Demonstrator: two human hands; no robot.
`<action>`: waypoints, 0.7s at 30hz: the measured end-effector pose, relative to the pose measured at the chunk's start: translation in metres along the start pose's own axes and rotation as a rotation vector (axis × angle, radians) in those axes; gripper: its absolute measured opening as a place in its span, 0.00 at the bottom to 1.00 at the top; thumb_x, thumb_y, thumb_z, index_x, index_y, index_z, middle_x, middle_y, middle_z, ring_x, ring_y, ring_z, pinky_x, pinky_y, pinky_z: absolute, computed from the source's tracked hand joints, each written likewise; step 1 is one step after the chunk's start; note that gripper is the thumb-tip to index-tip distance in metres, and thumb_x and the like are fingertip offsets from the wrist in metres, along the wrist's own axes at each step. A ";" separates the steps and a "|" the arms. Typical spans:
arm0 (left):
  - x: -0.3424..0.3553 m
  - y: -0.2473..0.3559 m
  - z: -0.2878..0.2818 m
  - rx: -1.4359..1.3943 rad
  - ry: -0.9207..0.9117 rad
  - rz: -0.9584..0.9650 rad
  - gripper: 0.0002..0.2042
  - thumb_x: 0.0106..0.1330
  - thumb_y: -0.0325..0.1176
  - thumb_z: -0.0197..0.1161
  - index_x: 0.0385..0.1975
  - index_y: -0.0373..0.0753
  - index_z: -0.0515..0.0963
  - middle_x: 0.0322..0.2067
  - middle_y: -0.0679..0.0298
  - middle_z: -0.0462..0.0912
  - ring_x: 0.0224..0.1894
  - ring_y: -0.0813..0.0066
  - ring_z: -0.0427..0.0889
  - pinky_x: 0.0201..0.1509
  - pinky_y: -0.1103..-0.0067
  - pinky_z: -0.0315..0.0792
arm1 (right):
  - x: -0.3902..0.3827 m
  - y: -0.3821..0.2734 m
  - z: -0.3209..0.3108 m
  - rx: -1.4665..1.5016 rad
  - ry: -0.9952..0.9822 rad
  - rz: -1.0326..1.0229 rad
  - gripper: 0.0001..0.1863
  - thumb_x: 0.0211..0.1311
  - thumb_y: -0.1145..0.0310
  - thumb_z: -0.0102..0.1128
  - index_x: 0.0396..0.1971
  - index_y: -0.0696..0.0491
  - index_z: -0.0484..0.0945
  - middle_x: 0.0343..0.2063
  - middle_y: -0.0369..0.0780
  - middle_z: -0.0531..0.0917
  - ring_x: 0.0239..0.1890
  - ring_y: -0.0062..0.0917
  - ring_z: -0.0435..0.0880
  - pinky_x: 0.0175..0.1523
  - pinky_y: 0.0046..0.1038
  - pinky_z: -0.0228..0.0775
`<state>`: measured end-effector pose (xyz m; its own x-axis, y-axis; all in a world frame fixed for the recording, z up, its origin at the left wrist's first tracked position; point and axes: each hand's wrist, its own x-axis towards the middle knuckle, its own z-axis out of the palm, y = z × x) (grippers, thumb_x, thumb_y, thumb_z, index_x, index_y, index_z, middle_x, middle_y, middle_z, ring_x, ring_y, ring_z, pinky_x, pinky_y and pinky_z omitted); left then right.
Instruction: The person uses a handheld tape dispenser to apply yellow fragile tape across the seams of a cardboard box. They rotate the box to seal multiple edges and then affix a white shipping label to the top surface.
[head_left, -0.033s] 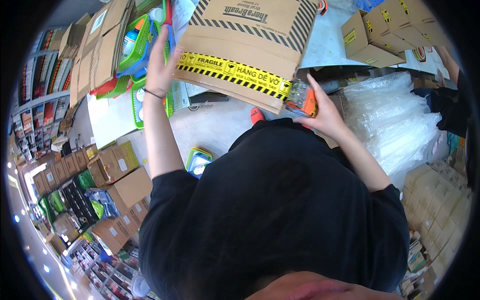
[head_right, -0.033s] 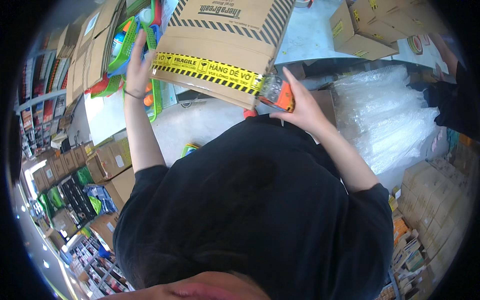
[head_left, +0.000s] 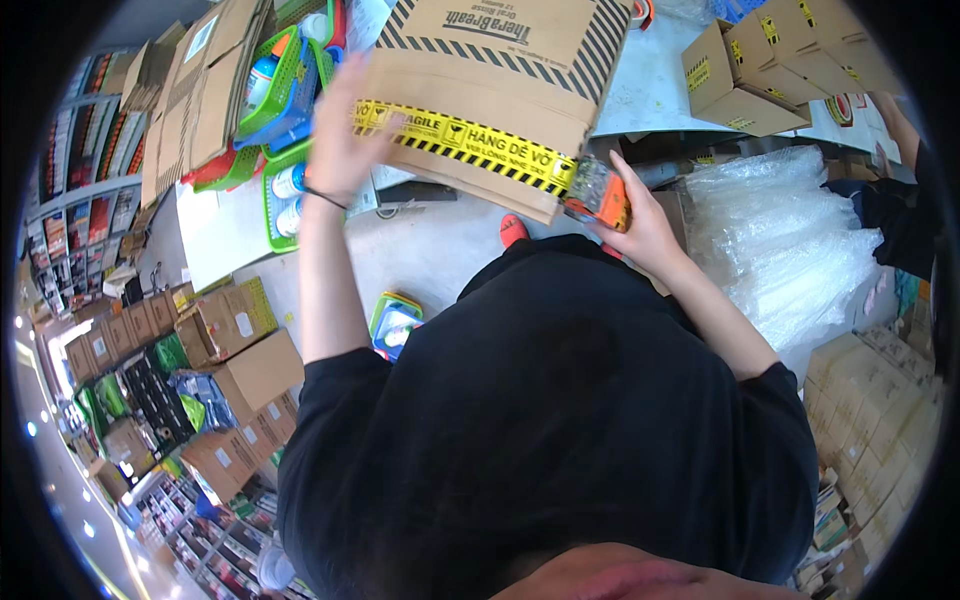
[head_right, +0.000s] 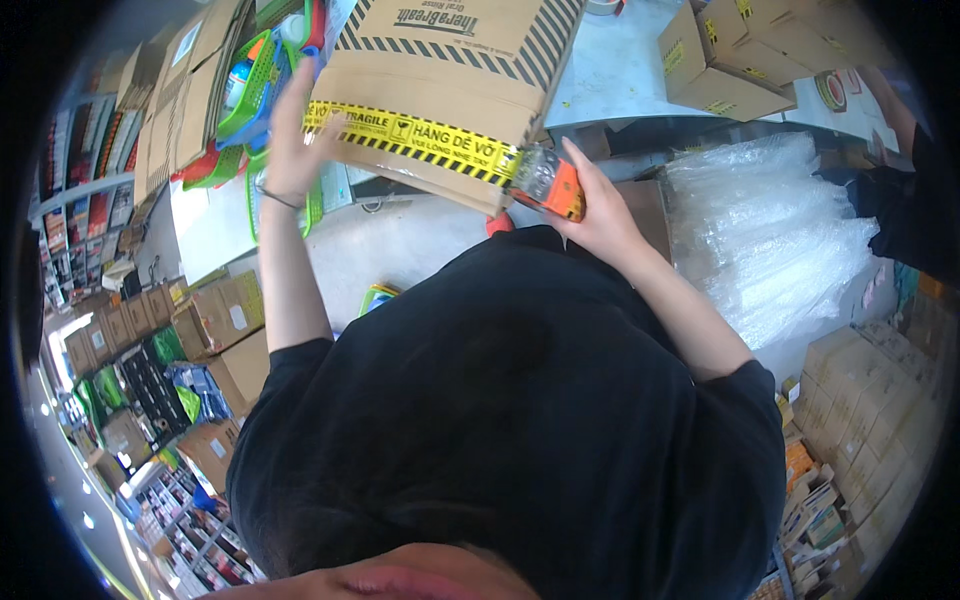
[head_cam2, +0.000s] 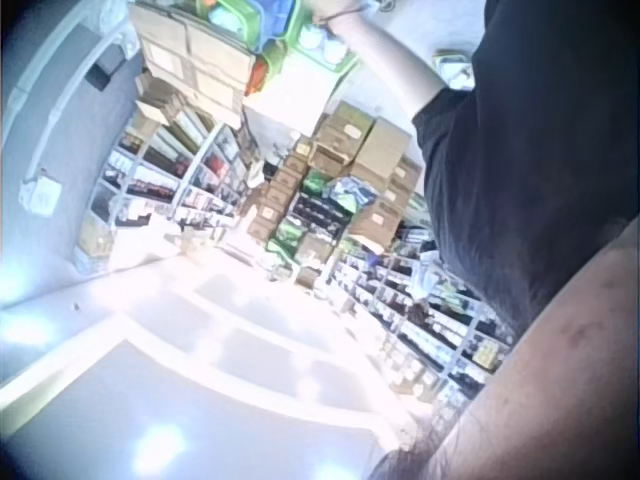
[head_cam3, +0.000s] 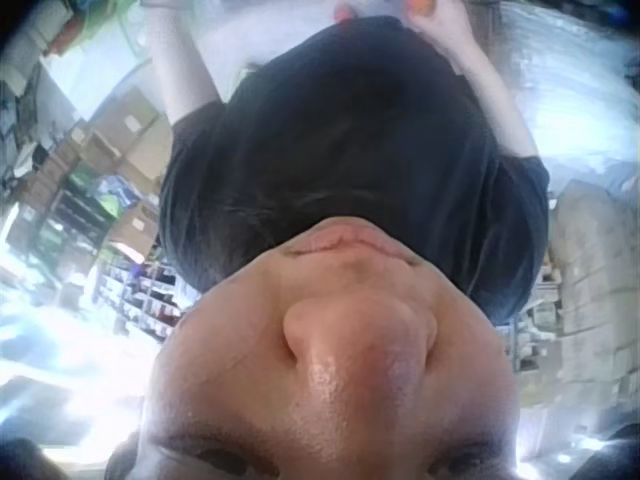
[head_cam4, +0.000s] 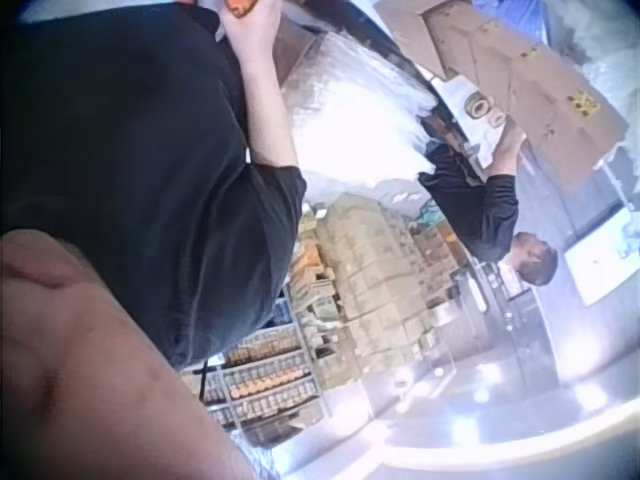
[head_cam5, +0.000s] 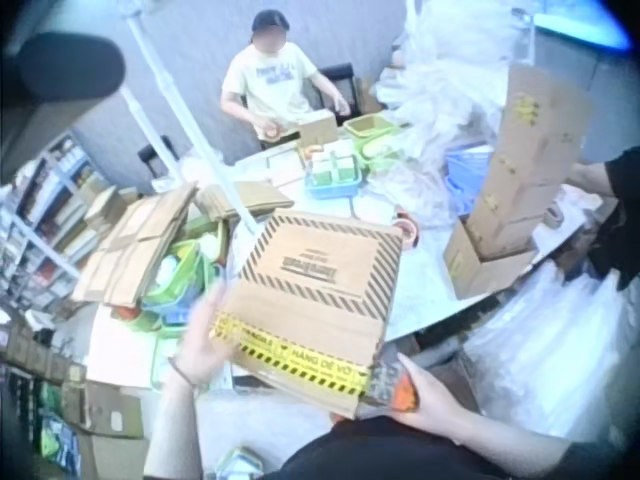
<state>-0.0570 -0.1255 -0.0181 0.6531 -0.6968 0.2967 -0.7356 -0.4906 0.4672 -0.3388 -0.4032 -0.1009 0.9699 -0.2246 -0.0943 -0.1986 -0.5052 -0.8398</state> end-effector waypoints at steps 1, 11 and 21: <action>-0.015 0.046 0.015 0.075 -0.079 0.150 0.47 0.63 0.49 0.71 0.77 0.39 0.53 0.73 0.47 0.63 0.76 0.53 0.60 0.76 0.58 0.56 | -0.005 0.008 0.003 0.015 0.085 -0.189 0.50 0.51 0.70 0.77 0.74 0.52 0.59 0.60 0.50 0.74 0.59 0.45 0.77 0.65 0.38 0.69; -0.077 0.144 0.156 0.391 0.111 0.030 0.43 0.51 0.36 0.72 0.73 0.45 0.65 0.71 0.60 0.69 0.74 0.59 0.66 0.73 0.58 0.58 | -0.036 -0.036 -0.093 -0.420 -0.037 -0.418 0.33 0.53 0.65 0.71 0.64 0.42 0.77 0.36 0.42 0.73 0.37 0.37 0.80 0.44 0.37 0.76; -0.081 0.140 0.160 0.666 0.093 0.169 0.33 0.56 0.38 0.70 0.67 0.65 0.74 0.70 0.66 0.72 0.72 0.53 0.67 0.69 0.51 0.60 | -0.086 0.111 -0.102 -0.387 -0.012 -0.445 0.38 0.51 0.66 0.72 0.67 0.36 0.75 0.35 0.41 0.70 0.34 0.36 0.78 0.41 0.36 0.75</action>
<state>-0.2416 -0.2218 -0.1099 0.5106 -0.7589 0.4043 -0.7630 -0.6167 -0.1939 -0.4588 -0.5249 -0.1319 0.9728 0.0867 0.2146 0.1928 -0.8167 -0.5439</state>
